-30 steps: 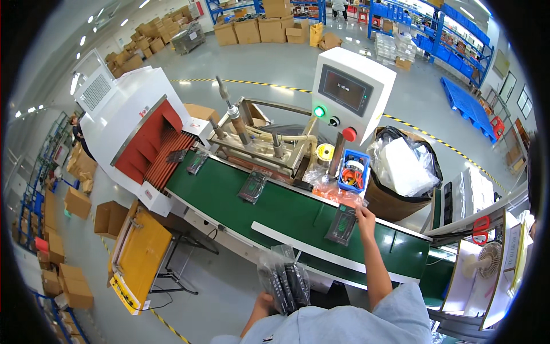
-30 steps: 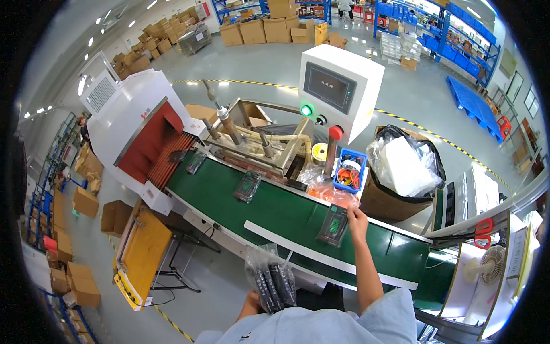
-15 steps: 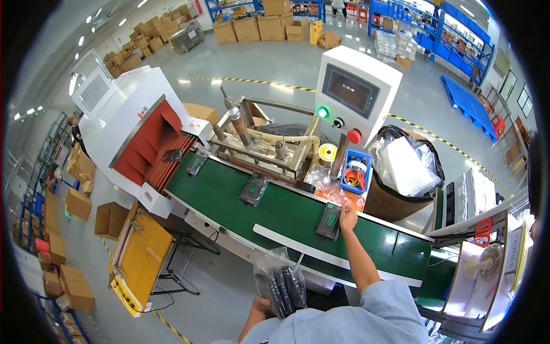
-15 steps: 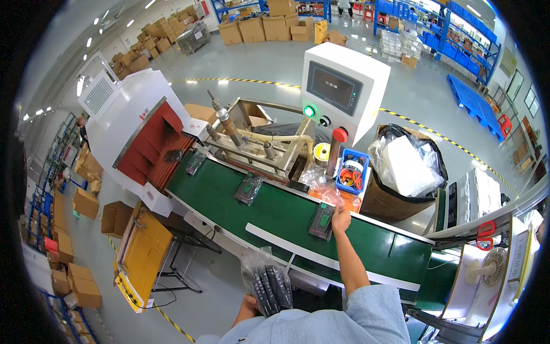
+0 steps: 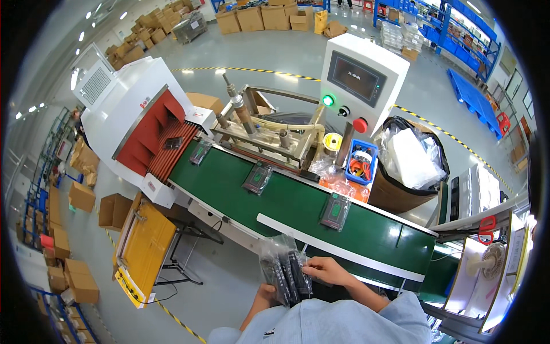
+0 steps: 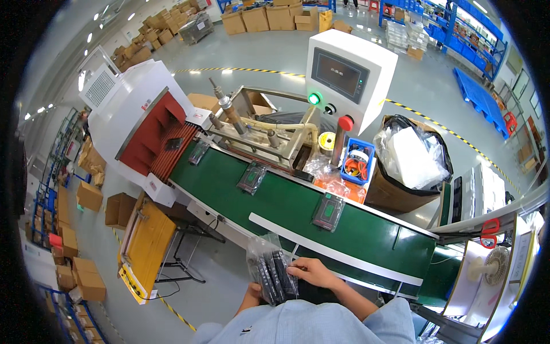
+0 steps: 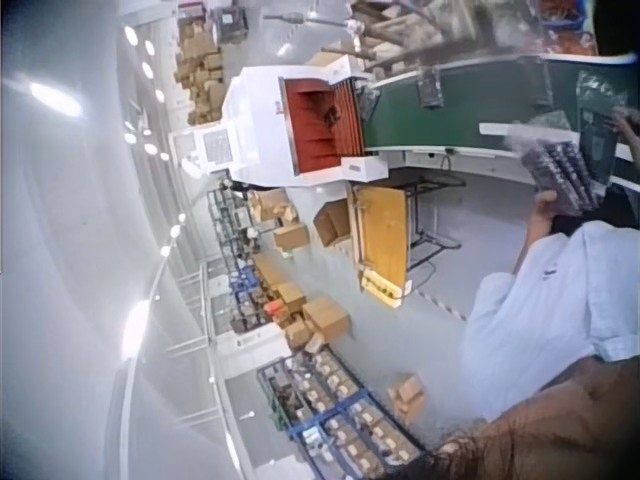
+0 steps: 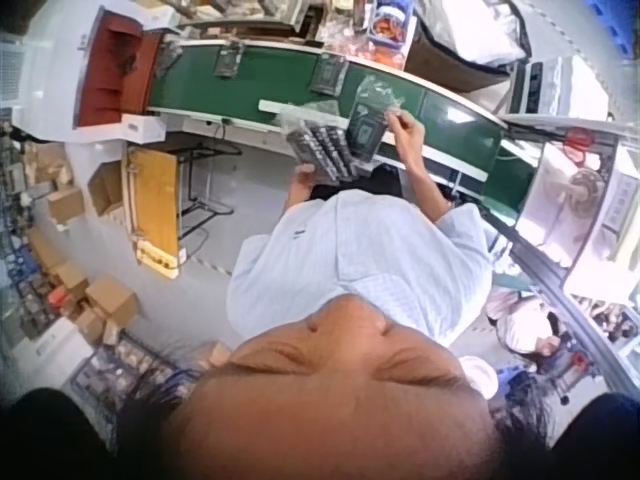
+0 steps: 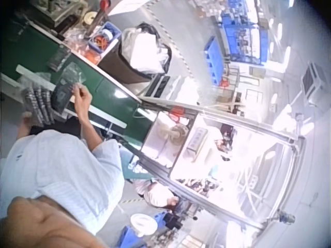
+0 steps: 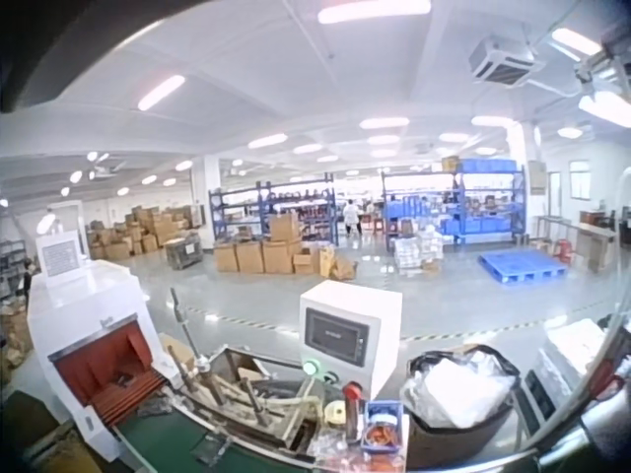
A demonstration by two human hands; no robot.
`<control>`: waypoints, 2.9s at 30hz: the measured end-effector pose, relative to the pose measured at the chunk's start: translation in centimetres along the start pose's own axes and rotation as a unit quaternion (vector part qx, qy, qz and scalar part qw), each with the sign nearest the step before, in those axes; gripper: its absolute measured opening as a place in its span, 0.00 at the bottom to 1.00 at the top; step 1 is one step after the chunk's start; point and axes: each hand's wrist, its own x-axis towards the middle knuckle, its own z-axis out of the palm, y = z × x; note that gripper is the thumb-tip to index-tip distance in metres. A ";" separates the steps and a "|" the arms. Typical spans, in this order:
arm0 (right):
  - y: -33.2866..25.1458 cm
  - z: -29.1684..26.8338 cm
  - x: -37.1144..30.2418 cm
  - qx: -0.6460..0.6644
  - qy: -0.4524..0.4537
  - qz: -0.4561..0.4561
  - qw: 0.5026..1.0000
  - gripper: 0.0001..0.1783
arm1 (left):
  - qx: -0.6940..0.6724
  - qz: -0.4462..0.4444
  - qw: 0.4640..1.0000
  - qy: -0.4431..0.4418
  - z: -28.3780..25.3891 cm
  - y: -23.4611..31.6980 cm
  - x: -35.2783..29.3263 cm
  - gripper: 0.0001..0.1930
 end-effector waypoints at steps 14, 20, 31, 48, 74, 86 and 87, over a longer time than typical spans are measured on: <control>-2.6 1.8 -3.2 -0.110 0.186 -0.050 0.975 0.11 | 0.009 0.009 1.000 -0.024 2.3 0.3 0.5 0.48; -2.5 -0.7 -5.4 -0.015 0.302 -0.083 0.950 0.06 | 0.020 0.027 0.996 -0.085 4.8 0.8 1.6 0.49; -0.9 -4.8 -5.3 0.160 0.468 -0.041 0.868 0.06 | 0.053 -0.036 0.998 0.003 4.3 -2.9 5.7 0.21; 1.9 -6.1 -4.5 0.152 0.266 0.061 0.950 0.19 | 0.057 -0.043 0.997 0.039 1.8 -1.5 3.8 0.23; 16.7 -15.6 14.0 -0.115 0.617 0.201 0.752 0.14 | -0.099 0.070 0.993 0.000 -1.7 1.6 -1.3 0.28; 4.7 -6.0 7.6 0.049 0.145 0.040 0.987 0.19 | -0.058 0.029 0.998 0.017 -1.4 2.3 -0.1 0.23; 3.0 -4.3 6.3 0.050 0.074 0.025 0.996 0.19 | -0.053 0.024 0.998 0.019 -1.5 2.2 0.1 0.22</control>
